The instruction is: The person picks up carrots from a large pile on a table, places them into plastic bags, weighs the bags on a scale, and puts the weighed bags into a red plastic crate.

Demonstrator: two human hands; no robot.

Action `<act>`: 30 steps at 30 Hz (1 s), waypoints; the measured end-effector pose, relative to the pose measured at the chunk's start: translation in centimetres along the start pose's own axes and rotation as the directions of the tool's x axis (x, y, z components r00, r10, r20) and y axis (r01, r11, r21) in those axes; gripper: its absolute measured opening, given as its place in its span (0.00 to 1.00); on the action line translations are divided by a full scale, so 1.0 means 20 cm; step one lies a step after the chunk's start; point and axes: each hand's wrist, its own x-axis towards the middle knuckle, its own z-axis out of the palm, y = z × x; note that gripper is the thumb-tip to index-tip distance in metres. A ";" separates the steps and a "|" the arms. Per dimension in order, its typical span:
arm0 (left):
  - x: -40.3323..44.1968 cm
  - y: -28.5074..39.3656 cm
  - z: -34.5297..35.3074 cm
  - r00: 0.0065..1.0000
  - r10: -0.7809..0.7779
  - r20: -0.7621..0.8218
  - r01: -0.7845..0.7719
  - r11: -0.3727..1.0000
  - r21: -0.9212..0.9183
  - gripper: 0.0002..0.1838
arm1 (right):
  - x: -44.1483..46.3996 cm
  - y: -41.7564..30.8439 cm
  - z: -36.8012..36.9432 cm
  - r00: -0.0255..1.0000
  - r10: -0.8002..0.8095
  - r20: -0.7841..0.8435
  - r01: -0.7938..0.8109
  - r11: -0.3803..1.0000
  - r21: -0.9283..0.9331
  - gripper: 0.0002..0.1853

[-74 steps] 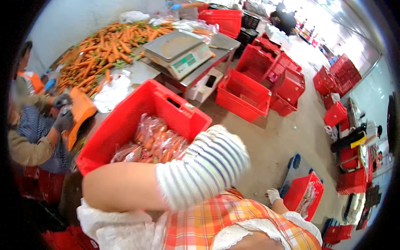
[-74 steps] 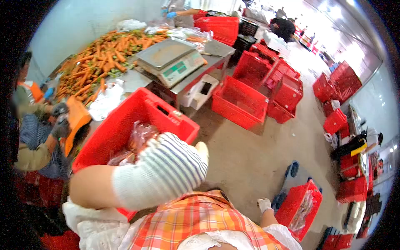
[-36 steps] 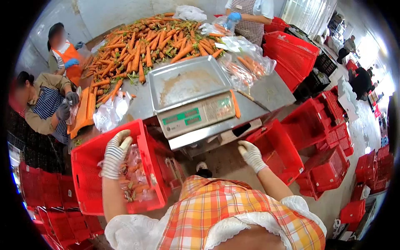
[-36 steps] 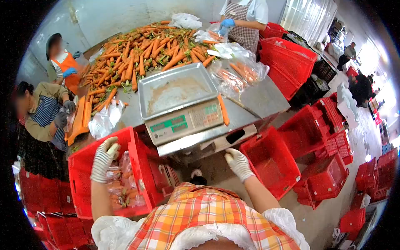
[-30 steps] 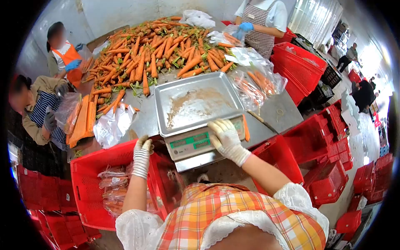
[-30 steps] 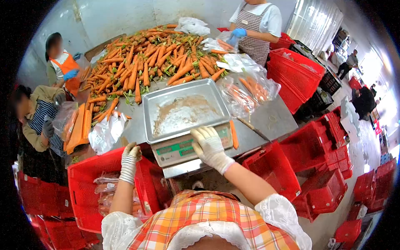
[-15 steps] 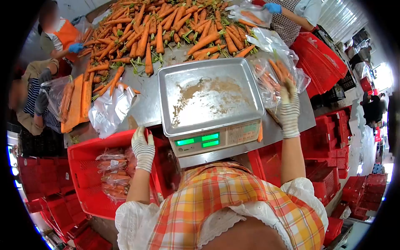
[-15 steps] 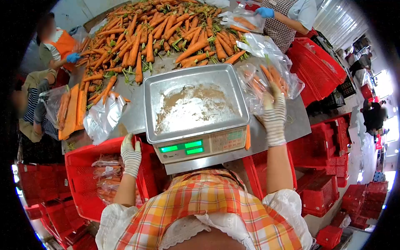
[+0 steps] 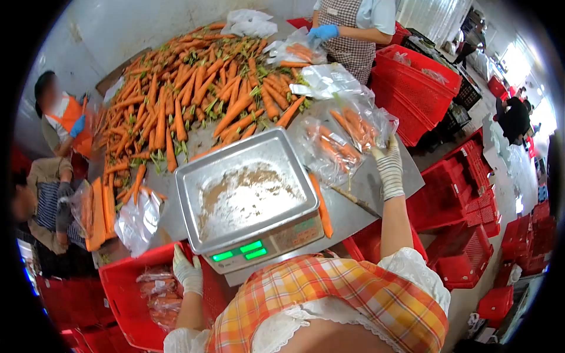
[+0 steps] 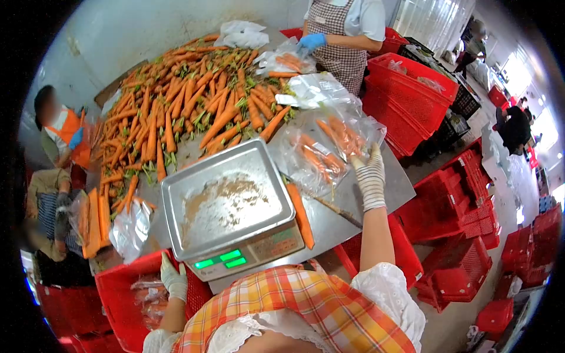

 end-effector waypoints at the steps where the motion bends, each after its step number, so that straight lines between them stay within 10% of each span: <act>1: 0.00 0.02 -0.02 0.999 -0.030 0.012 0.030 0.999 0.016 0.42 | 0.01 -0.06 0.04 0.999 -0.030 0.029 0.034 0.985 -0.172 0.34; 6: 0.00 -0.03 0.03 0.997 -0.080 0.021 0.078 0.995 0.063 0.43 | 0.13 -0.03 0.32 0.950 0.020 0.313 -0.031 0.999 0.031 0.40; 13: 0.01 0.01 0.01 0.988 -0.142 0.057 0.136 0.986 0.092 0.46 | -0.09 -0.12 0.67 0.802 0.018 0.597 0.084 0.986 -0.143 0.26; 14: 0.02 0.01 0.00 0.991 -0.117 0.062 0.111 0.988 0.105 0.46 | -0.07 -0.08 0.66 0.812 0.076 0.579 -0.042 0.996 -0.073 0.24; 15: 0.03 0.02 -0.01 0.992 -0.106 0.060 0.100 0.990 0.097 0.46 | -0.03 -0.01 0.65 0.777 0.310 0.548 -0.591 0.657 0.467 0.21; 16: 0.03 0.03 -0.01 0.990 -0.124 0.073 0.117 0.989 0.092 0.46 | 0.05 -0.01 0.60 0.856 0.172 0.488 -0.117 0.983 -0.141 0.16; 17: 0.03 0.03 -0.01 0.987 -0.136 0.087 0.128 0.988 0.091 0.46 | 0.13 -0.02 0.55 0.840 0.000 0.543 0.426 0.620 -0.659 0.11; 19: 0.02 0.00 0.00 0.994 -0.089 0.071 0.085 0.994 0.062 0.44 | 0.26 0.00 0.55 0.977 0.014 0.214 0.048 0.957 -0.285 0.09; 21: 0.01 -0.04 0.02 0.998 -0.030 0.059 0.029 0.999 0.017 0.44 | 0.34 -0.31 0.42 0.970 -0.167 0.177 0.176 0.984 -0.032 0.09; 23: 0.01 -0.07 0.02 0.998 -0.001 0.064 0.004 0.999 -0.034 0.43 | 0.43 -0.54 0.32 0.887 -0.298 0.352 0.319 0.948 -0.003 0.14; 25: 0.04 -0.03 -0.06 1.000 -0.005 0.009 0.006 0.993 -0.120 0.42 | 0.33 -0.94 0.26 0.869 -0.176 0.463 -0.026 0.917 0.397 0.16; 28: 0.17 -0.01 -0.21 0.978 0.053 -0.203 -0.089 0.982 -0.169 0.41 | 0.15 -1.39 0.25 0.774 -0.188 0.605 -0.055 0.931 0.360 0.13; 29: 0.22 0.00 -0.27 0.960 0.052 -0.275 -0.104 0.979 -0.177 0.41 | 0.10 -1.40 0.32 0.767 -0.190 0.613 -0.054 0.933 0.356 0.13; 30: 0.28 0.03 -0.35 0.938 0.069 -0.338 -0.142 0.971 -0.194 0.41 | 0.06 -1.37 0.41 0.693 -0.484 0.533 0.347 0.873 0.342 0.12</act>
